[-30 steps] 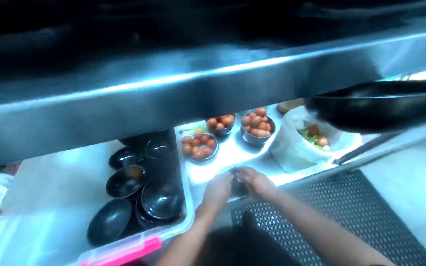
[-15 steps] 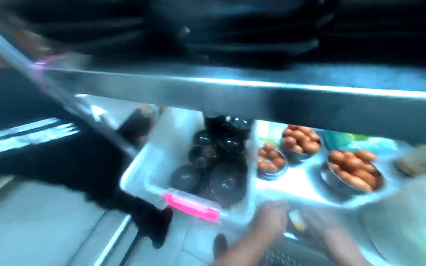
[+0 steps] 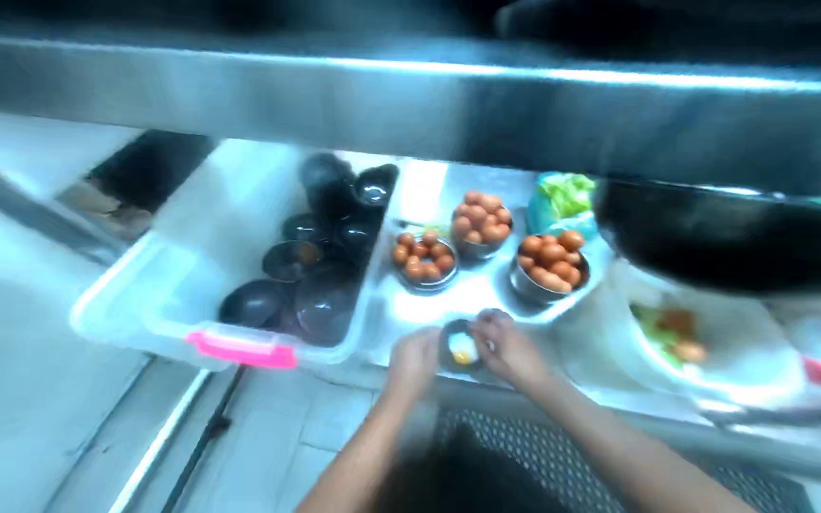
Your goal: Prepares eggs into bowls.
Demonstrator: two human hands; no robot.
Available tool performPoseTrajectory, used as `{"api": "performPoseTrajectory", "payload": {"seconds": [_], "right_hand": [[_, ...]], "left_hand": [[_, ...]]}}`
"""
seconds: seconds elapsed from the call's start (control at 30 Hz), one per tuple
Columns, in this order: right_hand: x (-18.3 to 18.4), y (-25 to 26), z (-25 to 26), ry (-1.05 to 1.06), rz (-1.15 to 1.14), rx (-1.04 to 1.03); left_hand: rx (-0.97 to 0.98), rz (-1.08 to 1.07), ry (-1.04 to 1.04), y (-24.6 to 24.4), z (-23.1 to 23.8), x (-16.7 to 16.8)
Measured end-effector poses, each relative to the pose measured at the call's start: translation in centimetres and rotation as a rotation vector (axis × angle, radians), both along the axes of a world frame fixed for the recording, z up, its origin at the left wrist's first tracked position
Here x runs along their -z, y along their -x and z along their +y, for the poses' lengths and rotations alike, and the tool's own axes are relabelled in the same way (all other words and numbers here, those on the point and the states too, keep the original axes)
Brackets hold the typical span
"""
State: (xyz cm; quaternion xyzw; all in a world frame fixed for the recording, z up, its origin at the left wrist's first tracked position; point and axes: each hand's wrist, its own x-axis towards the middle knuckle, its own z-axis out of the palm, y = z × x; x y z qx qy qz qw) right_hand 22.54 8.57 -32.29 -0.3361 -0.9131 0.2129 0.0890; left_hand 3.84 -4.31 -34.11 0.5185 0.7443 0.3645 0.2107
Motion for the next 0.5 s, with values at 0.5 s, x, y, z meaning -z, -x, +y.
{"api": "performPoseTrajectory", "payload": {"seconds": [0.5], "right_hand": [[-1.1, 0.4, -3.2, 0.245, 0.453, 0.353]], "left_hand": [[0.114, -0.397, 0.056, 3.6, 1.9, -0.5]]}}
